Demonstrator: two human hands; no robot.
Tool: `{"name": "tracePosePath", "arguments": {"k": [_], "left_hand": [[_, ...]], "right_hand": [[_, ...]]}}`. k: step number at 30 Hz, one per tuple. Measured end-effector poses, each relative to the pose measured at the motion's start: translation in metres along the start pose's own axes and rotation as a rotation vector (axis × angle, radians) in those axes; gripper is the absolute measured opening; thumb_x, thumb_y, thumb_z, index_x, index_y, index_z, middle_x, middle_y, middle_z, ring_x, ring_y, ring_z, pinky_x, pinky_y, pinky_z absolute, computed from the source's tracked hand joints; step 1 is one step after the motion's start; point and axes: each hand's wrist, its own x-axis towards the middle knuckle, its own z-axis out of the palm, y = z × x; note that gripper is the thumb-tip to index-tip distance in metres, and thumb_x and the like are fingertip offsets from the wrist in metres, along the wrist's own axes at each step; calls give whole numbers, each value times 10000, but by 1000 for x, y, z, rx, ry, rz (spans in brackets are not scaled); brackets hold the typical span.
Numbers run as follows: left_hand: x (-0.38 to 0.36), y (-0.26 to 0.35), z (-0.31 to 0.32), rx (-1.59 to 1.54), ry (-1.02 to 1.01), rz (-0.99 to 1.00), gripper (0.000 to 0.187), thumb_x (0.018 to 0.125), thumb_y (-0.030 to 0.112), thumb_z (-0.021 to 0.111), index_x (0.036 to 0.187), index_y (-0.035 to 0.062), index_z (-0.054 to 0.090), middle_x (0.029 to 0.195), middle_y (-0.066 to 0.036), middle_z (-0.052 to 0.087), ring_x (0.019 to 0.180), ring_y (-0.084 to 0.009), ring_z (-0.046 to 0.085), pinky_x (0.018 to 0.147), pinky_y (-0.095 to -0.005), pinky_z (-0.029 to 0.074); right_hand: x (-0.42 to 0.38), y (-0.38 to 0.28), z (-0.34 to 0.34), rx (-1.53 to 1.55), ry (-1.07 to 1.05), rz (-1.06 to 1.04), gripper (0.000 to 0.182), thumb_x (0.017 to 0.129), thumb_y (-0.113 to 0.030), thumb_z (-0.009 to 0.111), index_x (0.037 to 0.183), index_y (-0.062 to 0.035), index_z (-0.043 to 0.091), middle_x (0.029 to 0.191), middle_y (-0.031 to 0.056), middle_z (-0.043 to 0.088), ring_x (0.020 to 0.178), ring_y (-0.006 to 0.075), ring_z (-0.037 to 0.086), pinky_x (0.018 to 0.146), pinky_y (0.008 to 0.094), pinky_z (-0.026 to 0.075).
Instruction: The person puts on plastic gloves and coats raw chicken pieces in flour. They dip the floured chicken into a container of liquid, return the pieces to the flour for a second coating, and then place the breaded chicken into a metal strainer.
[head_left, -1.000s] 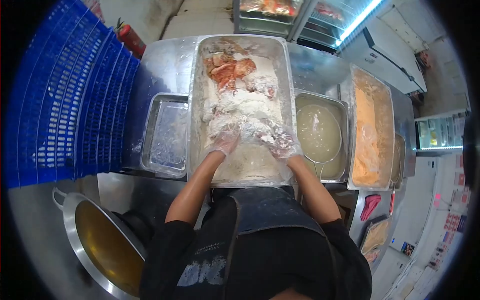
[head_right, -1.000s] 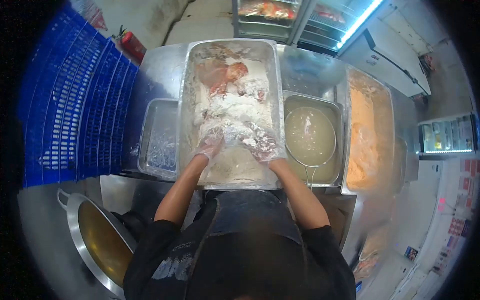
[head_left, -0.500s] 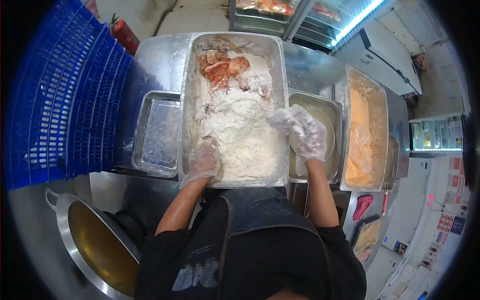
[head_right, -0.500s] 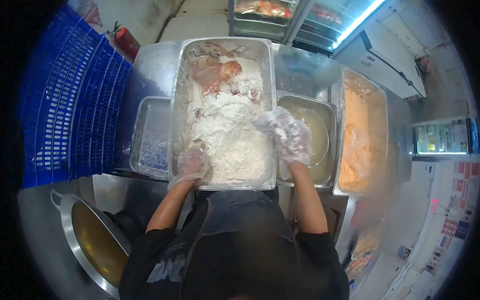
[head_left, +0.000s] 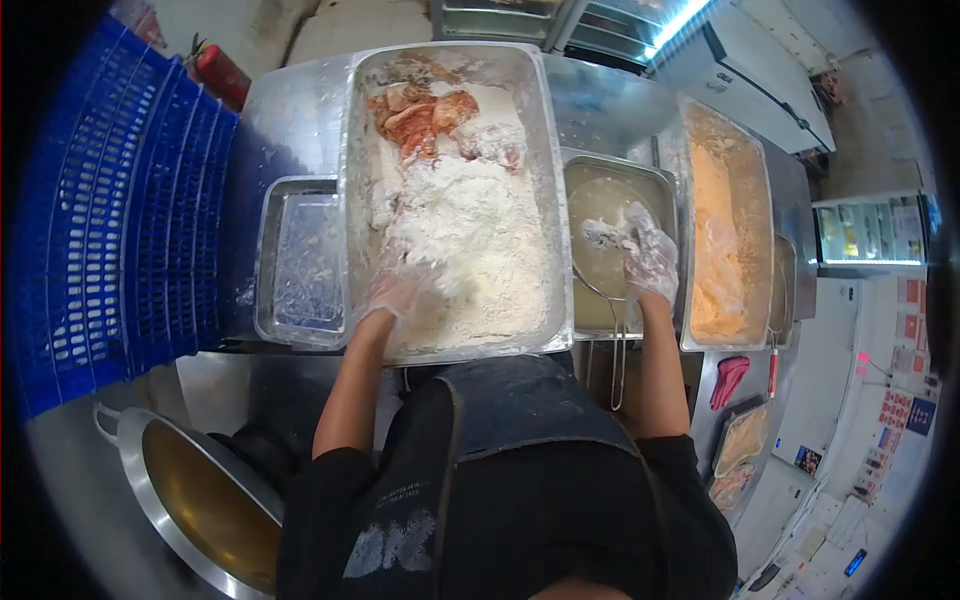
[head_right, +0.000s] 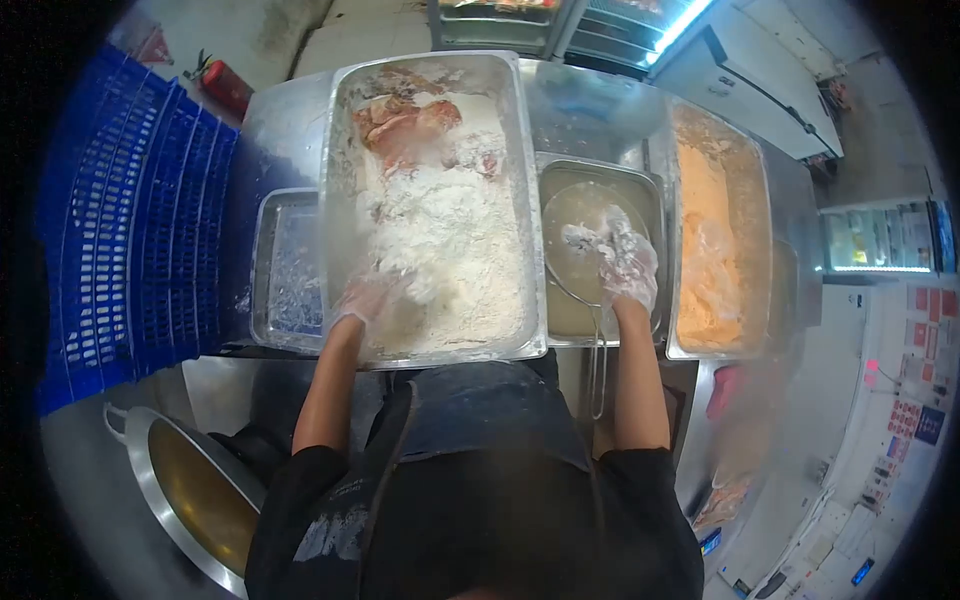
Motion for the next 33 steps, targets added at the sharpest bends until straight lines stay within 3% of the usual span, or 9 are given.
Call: {"name": "tracePosePath", "arguments": {"k": [3,5,7,9,13,16,18,24,33], "left_hand": [[-8,25,-18,-598,-80,-120,576,792,315,577,1261,34,398,1249,-157,446,1151,-270,418,978,-333,313],[-17,50,-22,-881,-101,-81,542,797,275,574,1242,13,411,1222,-140,467,1115,-241,442,954,-313,334],[-18,66,-21,-1163,-120,-41,508,802,235,570,1224,-8,424,1194,-123,489,1079,-211,465,930,-294,354],[-18,73,-21,-1356,-240,-62,476,799,173,559,1215,-13,423,1174,-93,498,992,-171,509,875,-266,395],[-5,58,6,-881,110,66,428,809,156,544,1200,11,450,1187,-88,489,1001,-149,499,861,-248,398],[-8,54,7,-1381,-61,40,343,848,242,510,1092,5,555,1033,-83,582,963,-154,533,807,-274,432],[3,40,24,-1044,260,561,377,862,267,477,1129,9,535,1101,-119,564,1053,-185,502,889,-280,395],[-9,67,-8,-598,-76,148,501,867,361,446,1283,87,396,1353,-108,341,1257,-237,291,1062,-325,175],[-20,74,-15,-272,66,207,507,843,298,510,1267,46,392,1296,-186,384,1144,-297,434,990,-339,317]], "right_hand": [[12,-74,-49,579,-332,399,480,845,-442,448,1126,-62,534,1049,99,585,978,220,552,849,354,420],[-8,-64,30,959,-364,-54,573,844,-514,396,1205,-75,468,1209,123,483,1109,235,465,954,355,345],[4,-130,-13,327,-630,-266,647,833,-538,391,1283,-74,373,1282,147,405,1179,255,392,1009,336,281],[-6,-130,37,642,-702,-127,660,831,-533,401,1291,-61,358,1257,162,426,1142,275,422,976,342,318],[-3,-155,1,875,-655,218,696,770,-457,574,1257,1,382,1117,175,521,964,278,525,805,358,436],[3,-153,-2,796,-514,251,672,700,-382,687,1195,6,448,1025,154,554,896,225,539,768,325,445],[3,-140,23,904,-459,39,655,687,-372,697,1169,3,462,1004,150,554,873,217,535,767,325,439],[0,-150,6,751,-393,-140,593,720,-377,667,1162,-26,484,1075,143,537,944,255,520,816,342,424],[13,-136,17,1078,-979,340,643,830,-529,424,1273,-62,404,1247,148,454,1166,261,400,1012,342,267]]}}
